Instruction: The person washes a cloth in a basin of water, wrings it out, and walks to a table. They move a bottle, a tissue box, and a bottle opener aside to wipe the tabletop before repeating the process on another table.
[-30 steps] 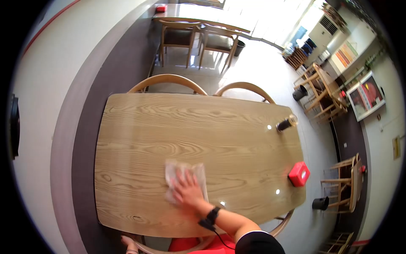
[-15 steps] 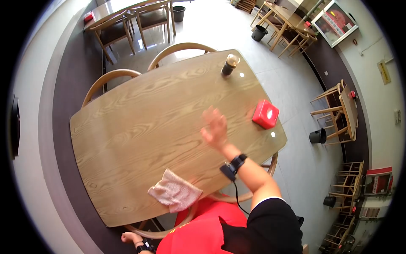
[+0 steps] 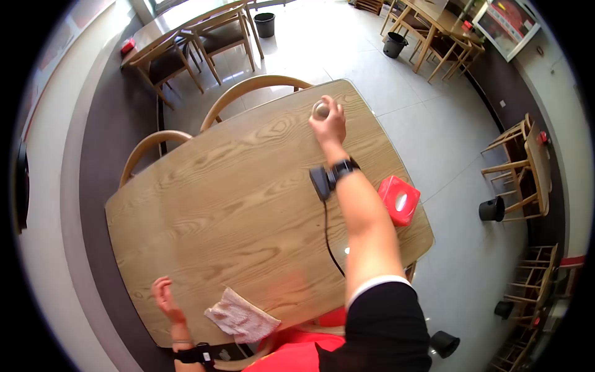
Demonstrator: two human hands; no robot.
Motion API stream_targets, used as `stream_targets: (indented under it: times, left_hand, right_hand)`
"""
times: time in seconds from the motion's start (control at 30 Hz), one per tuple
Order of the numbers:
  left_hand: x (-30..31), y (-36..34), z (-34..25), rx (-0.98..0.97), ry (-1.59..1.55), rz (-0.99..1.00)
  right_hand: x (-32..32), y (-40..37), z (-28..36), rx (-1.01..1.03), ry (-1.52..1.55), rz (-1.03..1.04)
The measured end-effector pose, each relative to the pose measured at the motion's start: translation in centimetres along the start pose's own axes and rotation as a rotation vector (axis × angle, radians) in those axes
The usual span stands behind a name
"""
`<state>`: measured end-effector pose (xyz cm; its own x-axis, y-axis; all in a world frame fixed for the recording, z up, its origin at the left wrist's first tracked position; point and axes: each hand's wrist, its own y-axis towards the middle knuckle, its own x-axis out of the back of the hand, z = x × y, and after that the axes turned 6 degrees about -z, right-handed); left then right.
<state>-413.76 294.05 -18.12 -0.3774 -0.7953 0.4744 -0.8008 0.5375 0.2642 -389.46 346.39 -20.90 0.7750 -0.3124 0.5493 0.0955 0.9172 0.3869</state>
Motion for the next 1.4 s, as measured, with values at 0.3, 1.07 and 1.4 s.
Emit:
stream_targets:
  times: [0.3,1.07,1.4]
  left_hand:
    - [-19.1,-1.4,-10.6,-0.153,-0.244,0.626]
    - [6.9,-1.3,10.0,0.301,-0.048,-0.369]
    - [21.8,-2.8,20.0,0.465,-0.063,-0.867]
  right_hand:
    - [13.2,-14.8,5.9,0.195,0.355,0.695]
    - [18.1,-15.7,-10.0,0.149,-0.506,0.280]
    - [-4.7,-37.7,26.5,0.901,0.260,0.991]
